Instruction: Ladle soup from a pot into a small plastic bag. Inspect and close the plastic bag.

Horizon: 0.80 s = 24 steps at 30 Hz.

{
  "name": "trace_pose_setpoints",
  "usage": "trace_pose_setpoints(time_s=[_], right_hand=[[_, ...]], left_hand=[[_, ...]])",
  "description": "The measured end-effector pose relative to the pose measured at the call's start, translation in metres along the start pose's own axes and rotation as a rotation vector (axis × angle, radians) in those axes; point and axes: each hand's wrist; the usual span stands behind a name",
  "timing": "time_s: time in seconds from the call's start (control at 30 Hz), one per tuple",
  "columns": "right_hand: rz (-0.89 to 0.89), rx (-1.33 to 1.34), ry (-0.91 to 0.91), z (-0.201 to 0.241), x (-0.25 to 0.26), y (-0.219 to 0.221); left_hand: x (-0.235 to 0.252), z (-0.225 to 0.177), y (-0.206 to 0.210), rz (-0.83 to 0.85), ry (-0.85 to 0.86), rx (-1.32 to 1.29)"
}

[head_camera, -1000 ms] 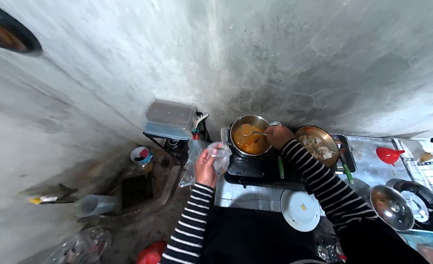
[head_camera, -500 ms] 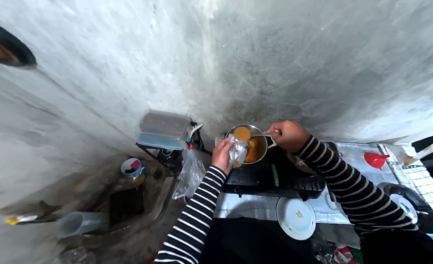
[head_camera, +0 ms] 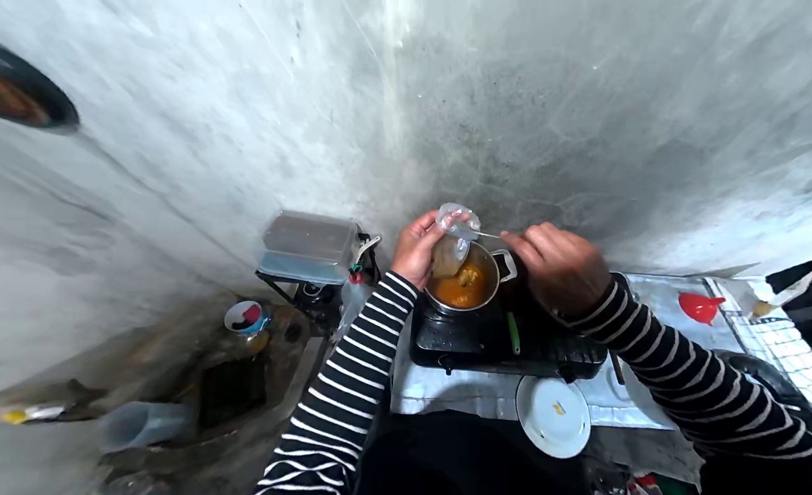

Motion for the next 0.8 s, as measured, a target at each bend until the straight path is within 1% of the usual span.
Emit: trace_pose_setpoints(time_s=[0.1,0.23,0.37,0.43,0.47,0.5,0.53,0.6,0.67,0.73,0.8], right_hand=[[-0.105,0.016,0.097,-0.005,0.008,-0.005],[-0.236,0.070,0.309,-0.004,0.010,0.001],[-0.242,0.271,0.483,-0.005,0.007,0.015],[-0.179,0.366,0.587,-0.005,-0.002,0.035],[-0.105,0.377,0.643,-0.003,-0.010,0.050],[0.010,0.367,0.693,-0.001,-0.018,0.065],[0.178,0.338,0.734,0.004,-0.026,0.079],[0.547,0.244,0.766,0.016,-0.037,0.110],[0.801,0.115,0.736,0.028,-0.047,0.143],[0.941,0.045,0.734,0.034,-0.050,0.164],[1.048,0.000,0.751,0.037,-0.043,0.173]], left_hand=[[0.020,-0.019,0.006,-0.016,0.046,-0.038],[0.032,-0.035,0.012,-0.162,0.057,-0.056],[0.023,-0.035,-0.001,-0.204,0.055,-0.085],[0.007,-0.029,-0.012,-0.243,0.049,-0.063],[-0.006,-0.026,-0.018,-0.261,0.042,-0.042],[-0.022,-0.024,-0.023,-0.278,0.031,-0.005],[-0.040,-0.021,-0.029,-0.295,0.010,0.048],[-0.073,-0.010,-0.046,-0.360,-0.002,0.018],[-0.103,0.000,-0.060,-0.465,-0.004,-0.009],[-0.136,0.005,-0.071,-0.553,-0.017,0.000],[-0.169,0.006,-0.081,-0.615,-0.010,-0.027]])
Point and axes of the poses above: each hand's wrist, its own x-axis towards the middle knuckle, its own y-axis out of the palm, z = x × y, and after that the axes turned 12 degrees about y, right-handed
